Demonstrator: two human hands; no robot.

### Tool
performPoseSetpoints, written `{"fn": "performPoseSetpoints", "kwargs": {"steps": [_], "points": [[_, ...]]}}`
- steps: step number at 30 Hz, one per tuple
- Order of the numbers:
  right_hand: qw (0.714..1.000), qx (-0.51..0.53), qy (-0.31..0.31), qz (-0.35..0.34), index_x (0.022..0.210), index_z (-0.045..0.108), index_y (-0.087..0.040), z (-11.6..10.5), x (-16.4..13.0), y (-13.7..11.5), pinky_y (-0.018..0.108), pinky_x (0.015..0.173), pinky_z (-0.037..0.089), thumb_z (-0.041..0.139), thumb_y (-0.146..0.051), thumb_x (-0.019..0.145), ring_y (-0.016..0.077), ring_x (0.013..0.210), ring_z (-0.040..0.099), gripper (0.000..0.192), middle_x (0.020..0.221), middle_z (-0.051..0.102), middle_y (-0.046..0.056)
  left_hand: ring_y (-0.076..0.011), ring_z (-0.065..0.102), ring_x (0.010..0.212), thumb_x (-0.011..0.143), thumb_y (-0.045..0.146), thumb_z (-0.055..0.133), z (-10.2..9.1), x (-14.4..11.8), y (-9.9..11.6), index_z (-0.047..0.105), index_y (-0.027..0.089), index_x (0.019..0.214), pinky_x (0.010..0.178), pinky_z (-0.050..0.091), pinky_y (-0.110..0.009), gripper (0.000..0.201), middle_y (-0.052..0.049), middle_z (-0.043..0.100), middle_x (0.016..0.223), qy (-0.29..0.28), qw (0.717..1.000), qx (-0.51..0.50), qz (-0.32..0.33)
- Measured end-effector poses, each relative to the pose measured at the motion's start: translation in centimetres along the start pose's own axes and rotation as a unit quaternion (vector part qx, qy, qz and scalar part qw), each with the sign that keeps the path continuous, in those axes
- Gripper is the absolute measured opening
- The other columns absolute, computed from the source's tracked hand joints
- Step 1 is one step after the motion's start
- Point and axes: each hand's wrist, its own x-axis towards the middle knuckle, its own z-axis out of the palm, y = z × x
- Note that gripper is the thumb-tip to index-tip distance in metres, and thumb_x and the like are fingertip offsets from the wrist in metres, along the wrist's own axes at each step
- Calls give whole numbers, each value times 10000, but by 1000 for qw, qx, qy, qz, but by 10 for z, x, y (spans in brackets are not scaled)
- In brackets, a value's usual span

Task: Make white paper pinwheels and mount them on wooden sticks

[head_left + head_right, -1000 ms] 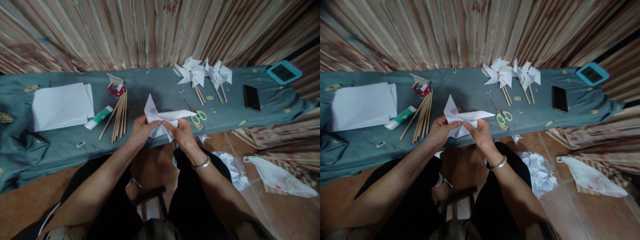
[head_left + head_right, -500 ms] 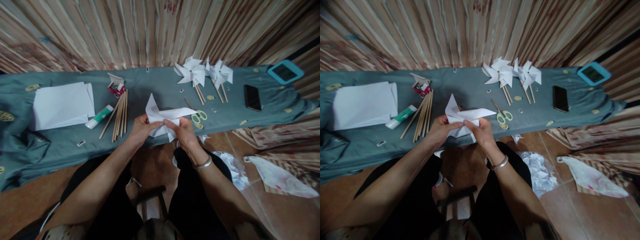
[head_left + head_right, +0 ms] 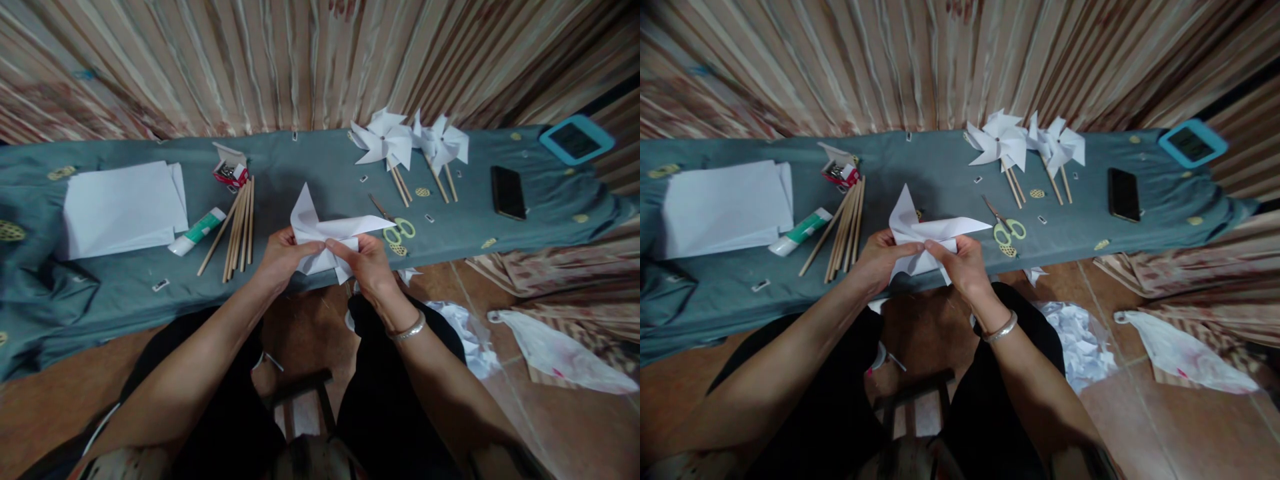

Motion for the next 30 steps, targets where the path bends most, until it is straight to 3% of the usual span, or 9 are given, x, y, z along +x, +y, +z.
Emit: {"fn": "performPoseSetpoints", "kwargs": {"steps": [5,12,19,30], "points": [[1000,5,2,14,682,700,-193,0,-1,-3,284,578,505,853,-443,508,143,580,607,341,691,733,7,-134,602,563,452,230,847,0,1,1,689,143,671,605,485,-266,284,4,697,650,15,1000,-12,10],[999,5,-46,10,731,696,-200,-2,0,-10,241,530,416,822,-434,557,112,549,541,317,628,679,-29,-153,621,608,441,234,844,-2,3,5,693,146,699,634,497,-279,311,0,703,665,42,999,-23,17],[1000,-8,-8,20,638,655,-186,6,5,-7,247,517,419,820,-385,509,101,500,506,289,582,654,-31,-143,607,597,459,238,825,-5,3,2,691,146,708,630,496,-274,298,9,698,670,41,999,-14,31],[999,-49,2,20,715,709,-170,12,9,-6,286,620,489,757,-334,527,156,618,618,254,704,727,12,-150,632,646,521,232,819,-9,4,-5,712,148,796,660,505,-273,307,-2,730,742,31,996,28,77]]}}
